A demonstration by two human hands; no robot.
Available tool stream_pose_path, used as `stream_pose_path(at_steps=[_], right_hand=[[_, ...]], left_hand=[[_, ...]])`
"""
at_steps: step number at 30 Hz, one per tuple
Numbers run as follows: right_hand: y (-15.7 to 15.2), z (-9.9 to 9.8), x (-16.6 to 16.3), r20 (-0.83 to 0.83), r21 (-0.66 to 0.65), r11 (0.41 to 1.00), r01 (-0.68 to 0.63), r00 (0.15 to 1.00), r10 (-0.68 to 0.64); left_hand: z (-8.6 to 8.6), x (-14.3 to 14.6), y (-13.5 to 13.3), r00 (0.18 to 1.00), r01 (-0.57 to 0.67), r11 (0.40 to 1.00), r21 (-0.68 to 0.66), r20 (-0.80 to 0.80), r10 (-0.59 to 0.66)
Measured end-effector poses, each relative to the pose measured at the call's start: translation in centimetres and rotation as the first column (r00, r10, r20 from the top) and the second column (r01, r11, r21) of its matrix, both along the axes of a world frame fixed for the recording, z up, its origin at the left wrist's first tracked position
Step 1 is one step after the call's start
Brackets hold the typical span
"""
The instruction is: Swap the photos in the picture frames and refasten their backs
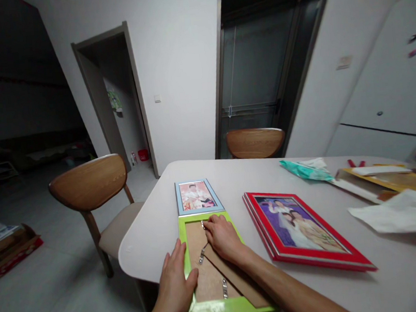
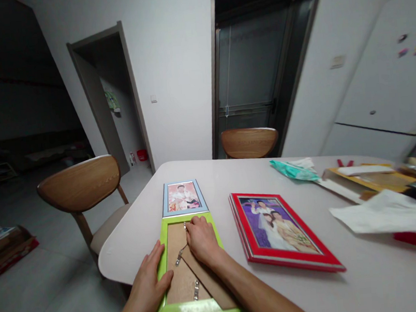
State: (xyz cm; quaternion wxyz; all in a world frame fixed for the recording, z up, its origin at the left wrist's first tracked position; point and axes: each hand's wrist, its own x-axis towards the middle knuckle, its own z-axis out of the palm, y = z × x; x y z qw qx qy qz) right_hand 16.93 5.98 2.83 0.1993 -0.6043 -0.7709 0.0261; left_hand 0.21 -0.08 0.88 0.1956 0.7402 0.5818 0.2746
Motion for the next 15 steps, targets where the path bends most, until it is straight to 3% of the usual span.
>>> stream_pose_path(at_steps=[15], right_hand=[[0.20,-0.46,-0.34,0.002,-0.014,0.999,0.041,0.999,-0.041]], left_hand=[[-0.10,0.12,0.06,1.000,0.006,1.000,0.007,-0.018,-0.006]])
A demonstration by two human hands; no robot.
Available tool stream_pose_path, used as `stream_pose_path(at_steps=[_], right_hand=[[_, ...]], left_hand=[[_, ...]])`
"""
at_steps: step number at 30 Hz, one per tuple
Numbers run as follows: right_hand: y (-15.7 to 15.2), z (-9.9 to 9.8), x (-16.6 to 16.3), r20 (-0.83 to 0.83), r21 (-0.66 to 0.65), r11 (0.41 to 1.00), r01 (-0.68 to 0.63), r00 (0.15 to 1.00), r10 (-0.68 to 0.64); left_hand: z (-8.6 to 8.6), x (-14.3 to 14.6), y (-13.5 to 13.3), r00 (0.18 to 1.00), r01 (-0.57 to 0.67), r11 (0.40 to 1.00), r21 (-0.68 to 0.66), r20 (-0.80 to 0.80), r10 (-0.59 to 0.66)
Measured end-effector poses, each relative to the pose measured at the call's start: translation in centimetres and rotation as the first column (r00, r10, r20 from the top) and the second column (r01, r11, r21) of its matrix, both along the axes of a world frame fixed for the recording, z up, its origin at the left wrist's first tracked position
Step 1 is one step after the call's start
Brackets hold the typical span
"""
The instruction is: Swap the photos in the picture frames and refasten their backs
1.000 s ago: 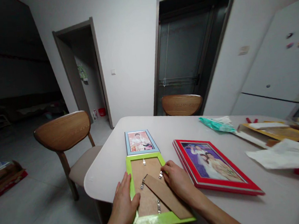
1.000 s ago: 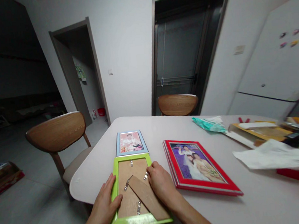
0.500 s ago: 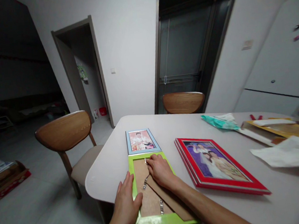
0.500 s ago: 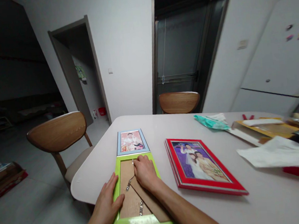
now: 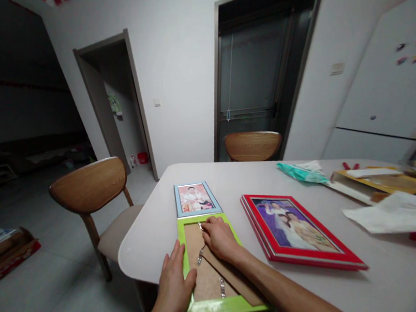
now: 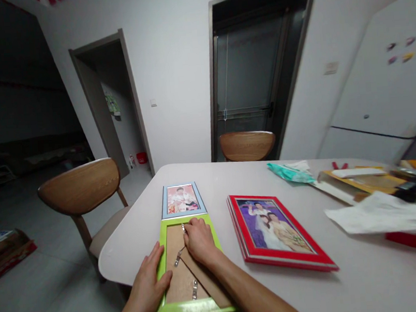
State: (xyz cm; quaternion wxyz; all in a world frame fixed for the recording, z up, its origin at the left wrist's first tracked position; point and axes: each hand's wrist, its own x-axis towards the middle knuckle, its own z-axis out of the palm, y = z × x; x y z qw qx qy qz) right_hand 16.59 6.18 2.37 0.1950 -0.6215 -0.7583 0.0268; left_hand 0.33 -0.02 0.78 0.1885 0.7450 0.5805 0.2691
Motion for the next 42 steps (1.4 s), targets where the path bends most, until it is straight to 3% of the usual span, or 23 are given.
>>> stream_pose_path(at_steps=[15,18,20,22,26,35,42], right_hand=[[-0.9,1.3,0.4,-0.086,-0.039,0.997,-0.068,0.994,0.064],[-3.1,2.5,1.9,-0.145,-0.087,0.968,-0.237,0.964,0.223],[-5.0,3.2,3.1,-0.215,-0.161,0.896,-0.415,0.900,0.378],[-6.7,3.6,4.0,-0.267,-0.232,0.841,-0.489,0.863,0.429],[-8.2,3.1,4.1,-0.299,-0.234,0.853,-0.467,0.869,0.394],[-7.8,2.5,2.9,-0.287,-0.144,0.899,-0.414,0.887,0.363],[-8.0,2.3,2.9,-0.174,-0.141,0.966,-0.216,0.966,0.191]], left_hand=[[0.4,0.0,-0.1,1.000,-0.009,1.000,-0.002,0.007,0.009],[0.4,0.0,-0.1,1.000,-0.011,1.000,0.001,0.026,0.011],[0.3,0.0,-0.2,0.999,-0.017,1.000,0.006,0.035,0.017],[0.2,0.1,-0.2,0.999,-0.024,1.000,0.012,0.022,0.023],[0.0,0.2,-0.2,0.998,-0.029,0.999,0.018,-0.047,0.030],[0.0,0.1,-0.3,0.997,-0.022,1.000,0.013,-0.075,0.023],[-0.4,0.2,-0.2,0.999,-0.036,0.999,0.035,0.036,0.034]])
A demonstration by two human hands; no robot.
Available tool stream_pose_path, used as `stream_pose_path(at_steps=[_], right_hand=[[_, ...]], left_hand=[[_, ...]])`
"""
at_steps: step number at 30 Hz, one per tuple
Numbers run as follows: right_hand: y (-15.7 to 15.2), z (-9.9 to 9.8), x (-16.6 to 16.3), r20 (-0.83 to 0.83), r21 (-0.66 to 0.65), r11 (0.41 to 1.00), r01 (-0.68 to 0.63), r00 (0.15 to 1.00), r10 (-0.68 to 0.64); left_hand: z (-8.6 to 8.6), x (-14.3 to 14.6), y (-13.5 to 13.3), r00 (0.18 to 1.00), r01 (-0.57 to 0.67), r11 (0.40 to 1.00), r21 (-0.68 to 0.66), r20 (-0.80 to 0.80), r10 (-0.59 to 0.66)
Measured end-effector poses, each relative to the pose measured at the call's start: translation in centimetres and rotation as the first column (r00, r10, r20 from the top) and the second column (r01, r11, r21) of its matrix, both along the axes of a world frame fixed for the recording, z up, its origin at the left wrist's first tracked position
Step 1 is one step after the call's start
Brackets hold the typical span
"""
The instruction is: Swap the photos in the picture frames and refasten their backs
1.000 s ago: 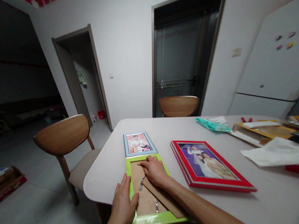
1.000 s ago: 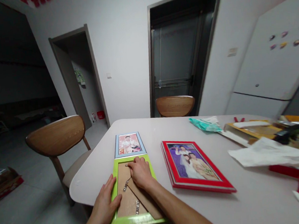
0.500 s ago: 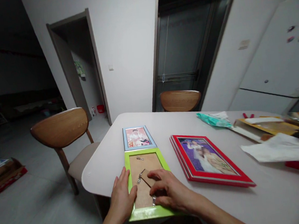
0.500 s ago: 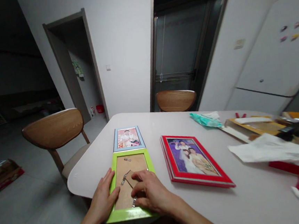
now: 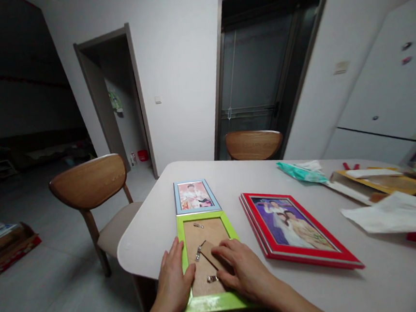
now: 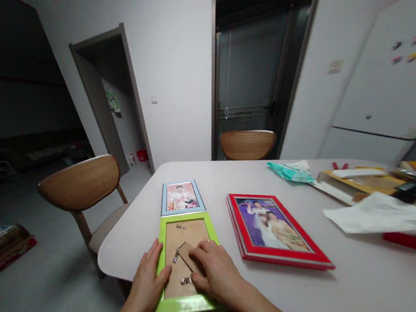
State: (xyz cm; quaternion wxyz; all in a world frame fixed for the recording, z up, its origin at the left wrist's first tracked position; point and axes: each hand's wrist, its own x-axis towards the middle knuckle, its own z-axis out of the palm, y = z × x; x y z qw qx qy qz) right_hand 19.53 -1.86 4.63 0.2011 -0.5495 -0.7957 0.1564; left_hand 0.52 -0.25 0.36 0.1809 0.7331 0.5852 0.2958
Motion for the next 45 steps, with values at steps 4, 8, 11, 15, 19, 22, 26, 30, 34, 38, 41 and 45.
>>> stream_pose_path(at_steps=[4,8,11,15,19,22,26,30,34,38,41,45], right_hand=[[0.4,0.2,-0.4,-0.041,-0.021,0.999,0.042,0.998,-0.043],[0.7,1.4,-0.5,-0.058,0.002,0.998,0.067,0.996,-0.067],[0.4,2.9,-1.1,-0.084,0.058,0.997,0.060,0.995,-0.055],[0.1,4.4,-1.7,-0.199,0.081,0.997,-0.011,0.980,0.027],[1.1,3.4,0.0,-0.192,0.086,0.993,0.079,0.979,-0.061],[2.2,1.1,2.0,-0.047,0.073,0.977,0.202,0.979,-0.199],[2.6,-1.3,3.0,0.117,0.049,0.954,0.297,0.947,-0.301],[2.7,-1.5,2.8,0.193,0.031,0.939,0.341,0.920,-0.341],[2.4,-0.8,2.1,0.199,0.117,0.939,0.324,0.919,-0.341],[1.9,-0.6,0.7,0.141,0.134,0.981,0.143,0.977,-0.162],[1.9,-1.1,0.5,0.112,0.115,0.973,0.201,0.970,-0.214],[2.2,-2.0,1.9,0.107,0.086,0.946,0.311,0.942,-0.319]], left_hand=[[0.2,0.0,0.0,0.999,-0.007,1.000,-0.020,0.043,0.008],[1.3,0.6,-0.2,0.982,-0.032,0.999,-0.013,0.185,0.034],[2.6,1.3,-0.1,0.861,0.003,0.997,-0.071,0.507,0.033],[4.2,0.7,0.5,0.602,0.187,0.958,-0.217,0.796,0.063],[4.7,-3.2,1.2,0.587,0.143,0.949,-0.281,0.796,0.147],[4.5,-6.7,1.6,0.612,0.067,0.936,-0.346,0.755,0.235],[3.8,-9.5,1.9,0.677,-0.013,0.921,-0.390,0.674,0.295],[3.1,-11.1,2.8,0.773,-0.123,0.921,-0.369,0.546,0.322],[3.1,-12.5,3.4,0.849,-0.314,0.918,-0.242,0.361,0.385],[3.8,-10.9,2.6,0.902,-0.366,0.930,-0.042,0.229,0.365],[4.1,-7.2,1.1,0.957,-0.244,0.969,0.033,0.170,0.235],[4.0,-2.2,-1.0,0.999,0.006,0.999,-0.050,-0.038,-0.008]])
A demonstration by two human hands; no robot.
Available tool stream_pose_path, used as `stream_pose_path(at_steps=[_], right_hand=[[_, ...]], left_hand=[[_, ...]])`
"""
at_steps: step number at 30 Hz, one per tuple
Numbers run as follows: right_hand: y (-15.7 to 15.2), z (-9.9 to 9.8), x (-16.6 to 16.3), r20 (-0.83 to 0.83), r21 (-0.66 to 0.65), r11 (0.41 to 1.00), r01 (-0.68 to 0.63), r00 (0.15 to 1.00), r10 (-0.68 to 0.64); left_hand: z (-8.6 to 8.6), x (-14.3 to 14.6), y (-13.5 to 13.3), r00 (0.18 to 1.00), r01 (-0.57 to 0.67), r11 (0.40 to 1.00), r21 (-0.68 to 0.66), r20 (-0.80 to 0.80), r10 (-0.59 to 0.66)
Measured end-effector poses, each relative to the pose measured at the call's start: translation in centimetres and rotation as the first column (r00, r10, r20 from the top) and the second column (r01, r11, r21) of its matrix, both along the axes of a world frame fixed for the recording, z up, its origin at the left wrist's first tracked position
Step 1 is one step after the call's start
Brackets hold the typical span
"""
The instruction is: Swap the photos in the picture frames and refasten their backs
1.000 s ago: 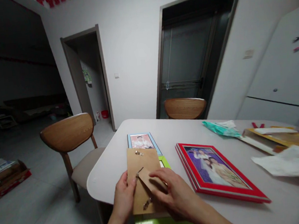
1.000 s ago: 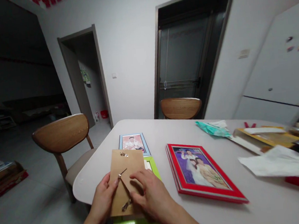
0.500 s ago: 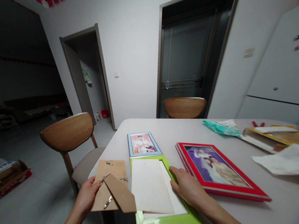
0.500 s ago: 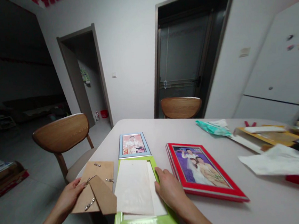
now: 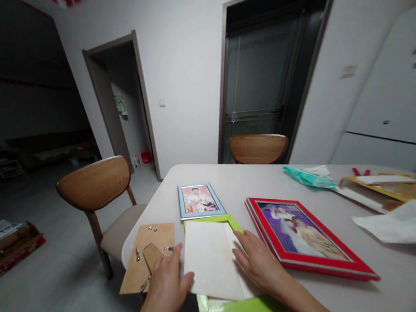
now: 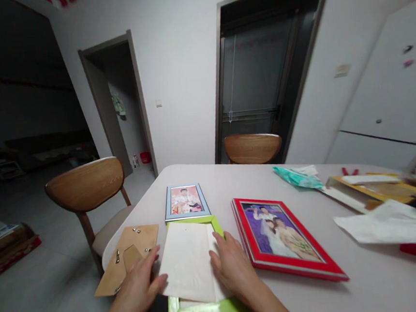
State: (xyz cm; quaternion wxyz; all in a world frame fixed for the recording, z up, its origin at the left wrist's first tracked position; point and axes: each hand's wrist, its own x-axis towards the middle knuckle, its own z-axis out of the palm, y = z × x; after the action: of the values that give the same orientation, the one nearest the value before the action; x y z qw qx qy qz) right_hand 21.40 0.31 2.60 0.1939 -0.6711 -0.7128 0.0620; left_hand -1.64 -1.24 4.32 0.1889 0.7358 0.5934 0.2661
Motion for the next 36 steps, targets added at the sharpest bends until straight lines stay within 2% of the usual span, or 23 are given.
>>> stream_pose_path(at_steps=[3,6,9,13,19,22,23,24,25,27,28,29,30,32,34,36], right_hand=[[-0.3,-0.1,1.0,-0.037,-0.026,1.000,0.008,0.999,-0.009],[-0.9,0.5,1.2,-0.084,-0.026,0.999,-0.022,0.996,0.019],[-1.3,1.1,1.1,-0.113,-0.035,0.998,-0.044,0.993,0.040],[-0.8,0.9,1.1,-0.091,-0.028,0.999,-0.016,0.996,0.013],[0.7,0.1,1.2,-0.058,-0.029,0.999,0.044,0.997,-0.045],[0.9,0.6,1.3,-0.207,-0.015,0.997,0.070,0.976,-0.071],[0.9,0.9,1.3,-0.324,-0.044,0.996,0.082,0.941,-0.092],[0.8,1.4,1.3,-0.475,-0.100,0.992,0.079,0.872,-0.118],[0.5,1.9,1.2,-0.635,-0.170,0.984,0.054,0.758,-0.151],[0.0,3.2,0.8,-0.867,-0.260,0.965,-0.037,0.450,-0.216],[-0.4,3.9,0.6,-0.922,-0.264,0.962,-0.073,0.313,-0.230],[-0.7,4.7,0.3,-0.949,-0.256,0.963,-0.088,0.214,-0.233],[-1.0,5.4,-0.1,-0.960,-0.248,0.965,-0.088,0.154,-0.233],[-1.4,6.6,-0.7,-0.969,-0.233,0.969,-0.084,0.102,-0.225],[-1.7,7.2,-1.0,-0.976,-0.212,0.971,-0.111,0.073,-0.205],[-1.7,7.3,-1.1,-0.982,-0.184,0.972,-0.148,0.075,-0.174]], left_hand=[[0.4,2.2,-1.1,0.982,0.065,0.998,-0.004,-0.179,-0.065],[1.1,3.2,-1.7,0.966,0.104,0.994,0.025,-0.238,-0.095],[1.2,4.1,-1.9,0.956,0.197,0.980,0.021,-0.227,-0.187],[-0.2,4.8,-1.9,0.947,0.274,0.960,0.057,-0.191,-0.259],[-2.5,4.2,-1.4,0.979,0.201,0.969,0.146,-0.060,-0.194],[-2.8,4.0,-1.1,0.983,0.182,0.972,0.150,-0.042,-0.178],[-2.7,4.0,-1.0,0.983,0.181,0.972,0.151,-0.040,-0.177],[-2.6,4.1,-1.0,0.983,0.182,0.971,0.152,-0.034,-0.179],[-2.5,4.3,-1.0,0.982,0.186,0.971,0.151,-0.022,-0.185],[-1.8,4.9,-1.2,0.975,0.212,0.966,0.150,0.028,-0.219],[-1.4,5.4,-1.3,0.967,0.237,0.959,0.156,0.056,-0.248],[-0.9,5.9,-1.5,0.957,0.264,0.949,0.171,0.078,-0.280],[-0.4,6.5,-1.6,0.946,0.288,0.938,0.194,0.091,-0.310],[0.6,7.5,-1.9,0.933,0.319,0.911,0.260,0.085,-0.351],[1.4,8.2,-2.3,0.917,0.352,0.869,0.348,0.056,-0.394],[1.9,8.4,-2.6,0.891,0.393,0.799,0.456,0.025,-0.453]])
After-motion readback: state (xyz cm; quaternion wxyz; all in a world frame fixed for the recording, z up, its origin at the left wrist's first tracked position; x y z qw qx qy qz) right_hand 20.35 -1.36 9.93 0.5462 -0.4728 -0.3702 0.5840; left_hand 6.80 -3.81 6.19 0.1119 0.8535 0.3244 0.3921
